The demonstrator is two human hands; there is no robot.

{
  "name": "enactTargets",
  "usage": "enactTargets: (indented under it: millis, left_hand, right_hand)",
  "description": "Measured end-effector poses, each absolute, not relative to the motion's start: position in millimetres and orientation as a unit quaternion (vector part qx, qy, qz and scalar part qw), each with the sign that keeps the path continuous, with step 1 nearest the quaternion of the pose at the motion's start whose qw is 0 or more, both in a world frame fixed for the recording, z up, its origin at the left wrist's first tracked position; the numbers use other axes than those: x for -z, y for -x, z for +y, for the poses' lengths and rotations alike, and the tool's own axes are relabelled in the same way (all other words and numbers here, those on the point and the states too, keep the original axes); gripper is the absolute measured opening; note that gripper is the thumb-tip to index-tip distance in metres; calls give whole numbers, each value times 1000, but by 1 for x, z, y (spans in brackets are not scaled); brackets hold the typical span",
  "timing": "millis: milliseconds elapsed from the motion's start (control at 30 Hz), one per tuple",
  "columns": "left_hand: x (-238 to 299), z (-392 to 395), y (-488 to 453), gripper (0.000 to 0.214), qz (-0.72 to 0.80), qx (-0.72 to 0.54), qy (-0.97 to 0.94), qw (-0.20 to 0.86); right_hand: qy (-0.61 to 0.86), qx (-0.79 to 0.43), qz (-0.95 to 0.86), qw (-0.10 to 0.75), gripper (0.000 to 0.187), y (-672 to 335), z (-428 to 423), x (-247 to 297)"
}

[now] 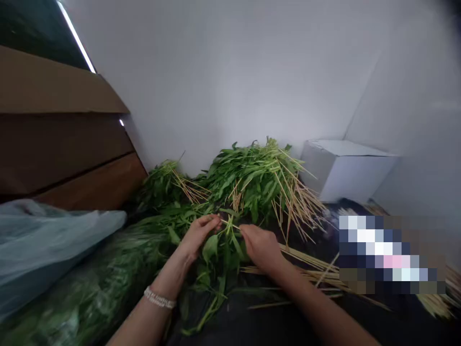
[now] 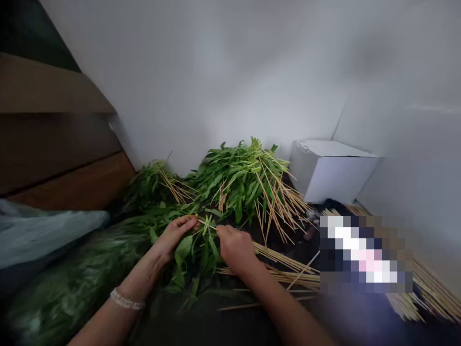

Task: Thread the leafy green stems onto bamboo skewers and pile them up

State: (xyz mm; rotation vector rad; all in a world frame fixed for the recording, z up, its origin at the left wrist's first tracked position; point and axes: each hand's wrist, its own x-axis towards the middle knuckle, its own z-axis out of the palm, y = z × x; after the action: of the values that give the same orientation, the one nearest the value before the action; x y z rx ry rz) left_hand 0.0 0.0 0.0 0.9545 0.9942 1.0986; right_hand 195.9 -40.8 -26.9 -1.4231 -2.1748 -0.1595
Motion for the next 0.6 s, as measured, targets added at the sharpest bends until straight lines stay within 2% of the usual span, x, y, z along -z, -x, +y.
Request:
enactTargets:
  millis: [400, 600]
  left_hand:
    - [3, -6, -10, 34, 445, -443, -395, 670]
    - [4, -1, -8, 41, 452, -465, -419, 636]
  right_hand:
    - [520, 47, -809, 270, 26, -195, -45, 24]
    - [506, 104, -797, 315, 26, -197, -42, 24]
